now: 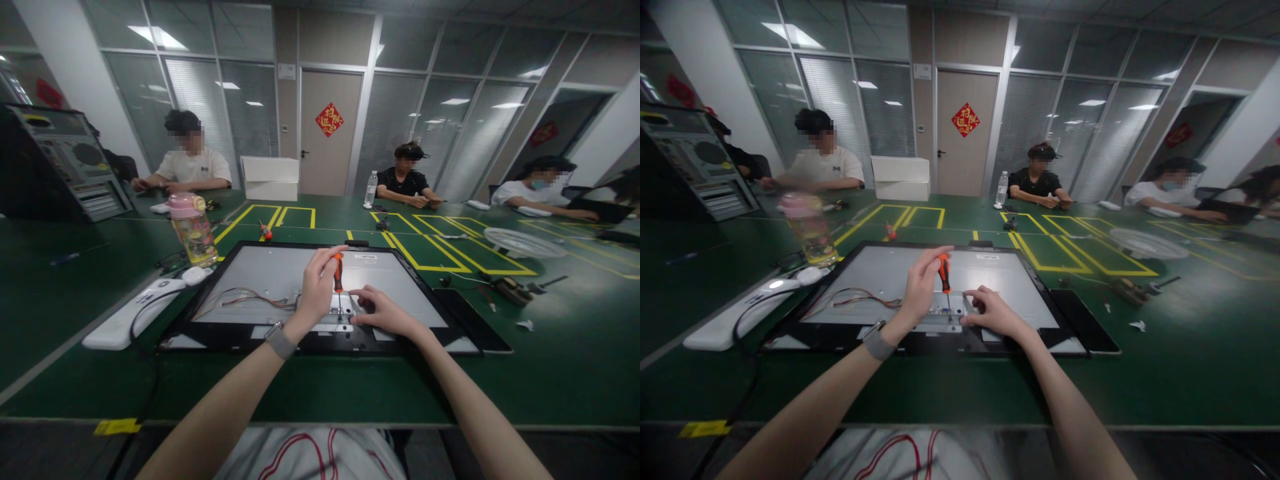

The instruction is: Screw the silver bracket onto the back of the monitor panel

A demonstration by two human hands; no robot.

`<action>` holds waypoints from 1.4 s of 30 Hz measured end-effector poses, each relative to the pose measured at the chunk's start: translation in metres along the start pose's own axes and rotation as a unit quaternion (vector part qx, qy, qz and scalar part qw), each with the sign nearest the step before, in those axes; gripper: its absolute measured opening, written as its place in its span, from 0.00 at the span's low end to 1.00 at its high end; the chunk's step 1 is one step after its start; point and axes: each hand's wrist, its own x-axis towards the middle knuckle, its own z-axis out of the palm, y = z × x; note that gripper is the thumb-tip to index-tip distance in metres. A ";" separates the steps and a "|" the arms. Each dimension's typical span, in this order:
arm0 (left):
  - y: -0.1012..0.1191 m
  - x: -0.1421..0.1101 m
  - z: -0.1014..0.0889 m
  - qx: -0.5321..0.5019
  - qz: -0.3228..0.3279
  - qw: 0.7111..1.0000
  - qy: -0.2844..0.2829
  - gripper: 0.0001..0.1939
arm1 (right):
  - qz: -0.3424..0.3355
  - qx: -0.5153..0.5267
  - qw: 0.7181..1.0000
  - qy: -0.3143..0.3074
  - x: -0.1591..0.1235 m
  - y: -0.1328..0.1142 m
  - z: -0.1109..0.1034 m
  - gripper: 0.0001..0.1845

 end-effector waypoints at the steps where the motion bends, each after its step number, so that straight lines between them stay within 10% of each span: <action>1: -0.001 0.000 0.000 -0.004 -0.006 1.000 0.003 0.16 | 0.002 0.000 1.000 -0.001 0.000 0.000 0.000 0.31; 42: 0.004 0.010 -0.009 -0.002 -0.014 0.999 -0.045 0.10 | 0.017 -0.012 1.000 0.003 -0.002 -0.008 0.001 0.36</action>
